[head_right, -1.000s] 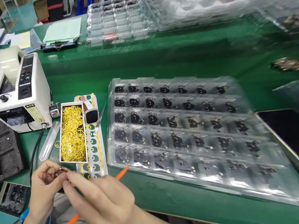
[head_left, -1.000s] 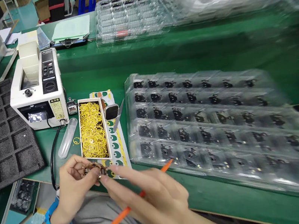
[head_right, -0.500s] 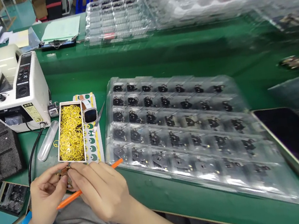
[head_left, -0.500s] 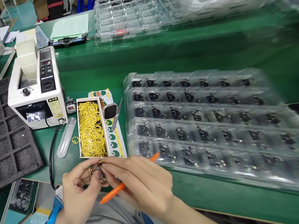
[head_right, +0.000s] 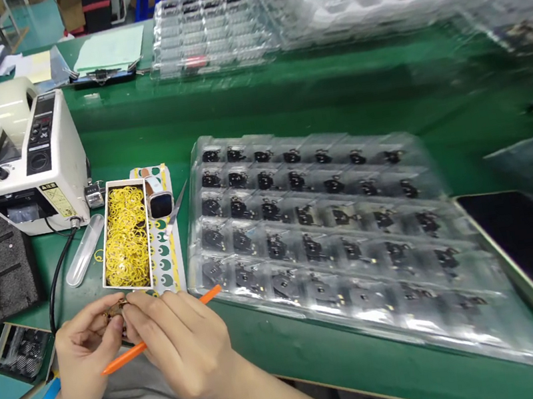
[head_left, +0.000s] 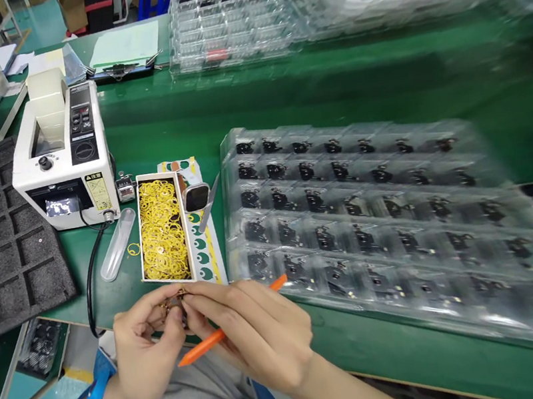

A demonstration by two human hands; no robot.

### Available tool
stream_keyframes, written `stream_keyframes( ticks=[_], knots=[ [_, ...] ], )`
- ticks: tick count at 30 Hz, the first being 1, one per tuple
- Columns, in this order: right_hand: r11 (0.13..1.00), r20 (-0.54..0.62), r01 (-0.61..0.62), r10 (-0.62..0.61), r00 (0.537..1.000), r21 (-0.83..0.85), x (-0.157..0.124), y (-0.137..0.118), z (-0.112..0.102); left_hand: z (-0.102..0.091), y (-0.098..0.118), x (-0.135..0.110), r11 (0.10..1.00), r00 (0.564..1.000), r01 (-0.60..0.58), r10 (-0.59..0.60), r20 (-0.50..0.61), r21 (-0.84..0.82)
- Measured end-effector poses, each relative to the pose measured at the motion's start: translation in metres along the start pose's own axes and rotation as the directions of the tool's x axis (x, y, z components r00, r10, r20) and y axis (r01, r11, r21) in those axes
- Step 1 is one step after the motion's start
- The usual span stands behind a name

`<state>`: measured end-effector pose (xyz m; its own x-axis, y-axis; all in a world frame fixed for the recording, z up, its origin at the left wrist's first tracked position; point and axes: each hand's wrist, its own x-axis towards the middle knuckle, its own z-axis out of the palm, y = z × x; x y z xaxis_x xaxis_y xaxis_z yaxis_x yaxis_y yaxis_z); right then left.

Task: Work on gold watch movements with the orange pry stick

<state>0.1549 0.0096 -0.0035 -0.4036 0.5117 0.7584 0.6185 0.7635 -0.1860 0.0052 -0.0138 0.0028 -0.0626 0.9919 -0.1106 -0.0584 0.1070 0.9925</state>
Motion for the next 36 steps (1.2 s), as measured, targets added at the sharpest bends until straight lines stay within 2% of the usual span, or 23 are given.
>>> stream_keyframes(
  ticks=[6,10,13,17,21,23,26,29,33,36],
  knots=[
    [0.998,-0.041,-0.068,0.067,0.997,-0.015,-0.001,-0.004,0.005,0.0,0.002,0.001,1.0,0.999,0.02,-0.019,0.027,-0.005],
    [0.979,-0.006,-0.194,0.195,0.981,0.066,0.0,-0.01,0.001,-0.002,-0.001,0.01,0.967,0.985,0.171,-0.161,0.067,-0.189],
    [0.93,0.068,-0.336,0.33,0.942,0.148,0.003,-0.012,-0.014,-0.007,-0.003,0.016,0.923,0.963,0.264,-0.236,0.13,-0.28],
    [0.819,0.213,-0.497,0.452,0.866,0.286,0.008,-0.008,-0.031,-0.011,-0.003,0.018,0.9,0.945,0.309,-0.254,0.206,-0.308],
    [0.72,0.416,-0.55,0.385,0.824,0.423,0.01,-0.005,-0.031,-0.012,0.002,0.016,0.908,0.932,0.311,-0.235,0.275,-0.279],
    [0.693,0.442,-0.553,0.361,0.821,0.462,0.01,-0.006,-0.028,-0.011,0.004,0.015,0.913,0.923,0.316,-0.232,0.307,-0.259],
    [0.685,0.435,-0.559,0.373,0.82,0.467,0.008,-0.01,-0.023,-0.01,0.008,0.016,0.918,0.916,0.338,-0.269,0.299,-0.209],
    [0.668,0.462,-0.594,0.395,0.794,0.449,0.007,-0.014,-0.02,-0.008,0.009,0.017,0.911,0.908,0.37,-0.313,0.28,-0.18],
    [0.617,0.558,-0.68,0.427,0.712,0.395,0.006,-0.013,-0.019,-0.009,0.008,0.019,0.912,0.907,0.378,-0.331,0.261,-0.158],
    [0.574,0.663,-0.73,0.387,0.641,0.371,0.006,-0.009,-0.021,-0.012,0.006,0.02,0.915,0.903,0.379,-0.333,0.271,-0.139]
  ],
)
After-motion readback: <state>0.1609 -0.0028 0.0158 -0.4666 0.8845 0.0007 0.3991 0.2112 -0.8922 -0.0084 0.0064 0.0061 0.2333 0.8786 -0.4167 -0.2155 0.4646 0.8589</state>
